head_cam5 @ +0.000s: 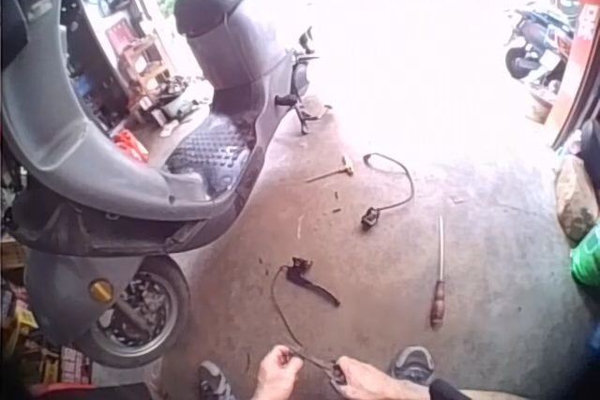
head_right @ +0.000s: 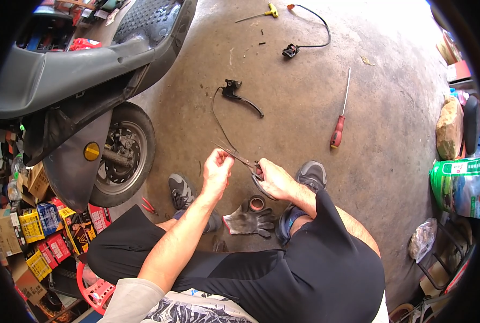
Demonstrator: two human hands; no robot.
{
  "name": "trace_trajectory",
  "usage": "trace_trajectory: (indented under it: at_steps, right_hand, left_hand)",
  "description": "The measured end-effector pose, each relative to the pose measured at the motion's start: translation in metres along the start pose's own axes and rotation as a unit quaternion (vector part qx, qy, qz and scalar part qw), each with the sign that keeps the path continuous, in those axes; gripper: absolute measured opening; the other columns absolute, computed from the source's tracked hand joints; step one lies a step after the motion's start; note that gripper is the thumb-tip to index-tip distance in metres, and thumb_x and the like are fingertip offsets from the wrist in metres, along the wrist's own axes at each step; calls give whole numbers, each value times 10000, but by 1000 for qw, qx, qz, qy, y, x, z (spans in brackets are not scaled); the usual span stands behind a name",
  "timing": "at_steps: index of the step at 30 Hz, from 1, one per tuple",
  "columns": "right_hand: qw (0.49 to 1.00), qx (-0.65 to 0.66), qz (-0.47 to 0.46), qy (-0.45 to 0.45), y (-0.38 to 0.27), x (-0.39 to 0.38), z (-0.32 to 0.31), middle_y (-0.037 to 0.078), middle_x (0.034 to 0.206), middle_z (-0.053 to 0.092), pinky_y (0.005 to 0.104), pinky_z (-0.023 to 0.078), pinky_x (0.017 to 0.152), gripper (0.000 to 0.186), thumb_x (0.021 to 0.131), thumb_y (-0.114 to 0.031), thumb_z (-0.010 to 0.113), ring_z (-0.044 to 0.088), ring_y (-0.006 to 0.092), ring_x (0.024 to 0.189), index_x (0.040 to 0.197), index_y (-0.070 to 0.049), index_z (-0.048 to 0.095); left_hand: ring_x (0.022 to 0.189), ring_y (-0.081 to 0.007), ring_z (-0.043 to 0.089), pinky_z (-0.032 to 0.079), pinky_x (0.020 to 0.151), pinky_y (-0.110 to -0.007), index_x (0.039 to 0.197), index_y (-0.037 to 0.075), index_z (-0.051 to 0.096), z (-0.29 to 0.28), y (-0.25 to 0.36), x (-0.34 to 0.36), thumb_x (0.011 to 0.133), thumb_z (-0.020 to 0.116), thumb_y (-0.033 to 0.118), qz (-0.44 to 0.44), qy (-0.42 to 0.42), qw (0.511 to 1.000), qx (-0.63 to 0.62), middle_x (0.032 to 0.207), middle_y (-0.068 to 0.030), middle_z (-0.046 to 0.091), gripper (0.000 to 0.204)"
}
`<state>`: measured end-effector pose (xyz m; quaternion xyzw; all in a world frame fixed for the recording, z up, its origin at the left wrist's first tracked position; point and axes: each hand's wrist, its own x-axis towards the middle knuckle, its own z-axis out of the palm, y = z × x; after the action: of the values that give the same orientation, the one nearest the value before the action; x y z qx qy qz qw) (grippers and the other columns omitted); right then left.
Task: The recorder is repairing electrical wiring on an electric scooter by stripping and connecting wires using scissors and electrical tape.
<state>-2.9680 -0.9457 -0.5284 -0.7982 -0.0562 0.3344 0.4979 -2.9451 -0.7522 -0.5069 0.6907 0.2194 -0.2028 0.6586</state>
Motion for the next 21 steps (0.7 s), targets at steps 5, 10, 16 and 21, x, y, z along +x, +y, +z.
trace_trajectory:
  at_steps: [5,10,16,21]
  right_hand:
    - [1000,-3,-9,8,4,1,2,204,889,563,423,461,742,294,837,-223,639,590,368,851,921,0,466]
    - [1000,-8,-18,12,4,1,1,205,895,564,426,461,741,306,835,-230,644,588,373,852,936,2,470]
    - [1000,-10,-6,7,4,-1,1,215,972,558,442,467,781,333,839,-247,642,590,389,925,993,-3,474]
    - [999,-33,-18,6,7,-1,2,220,1039,545,461,468,809,344,844,-245,633,576,415,962,1033,-17,457]
  left_hand:
    - [661,-65,546,433,607,-215,894,40,547,6,-4,1,928,565,68,74,21,995,69,768,-9,596,48]
    - [616,-50,507,396,571,-210,880,42,537,6,0,0,950,543,99,61,10,995,73,692,7,570,90]
    - [585,-41,457,356,539,-211,864,48,535,5,0,-2,957,532,117,48,-1,998,48,661,25,526,116]
    - [583,-40,440,345,536,-209,863,47,535,6,4,-4,954,531,120,33,-7,999,42,657,36,501,117]
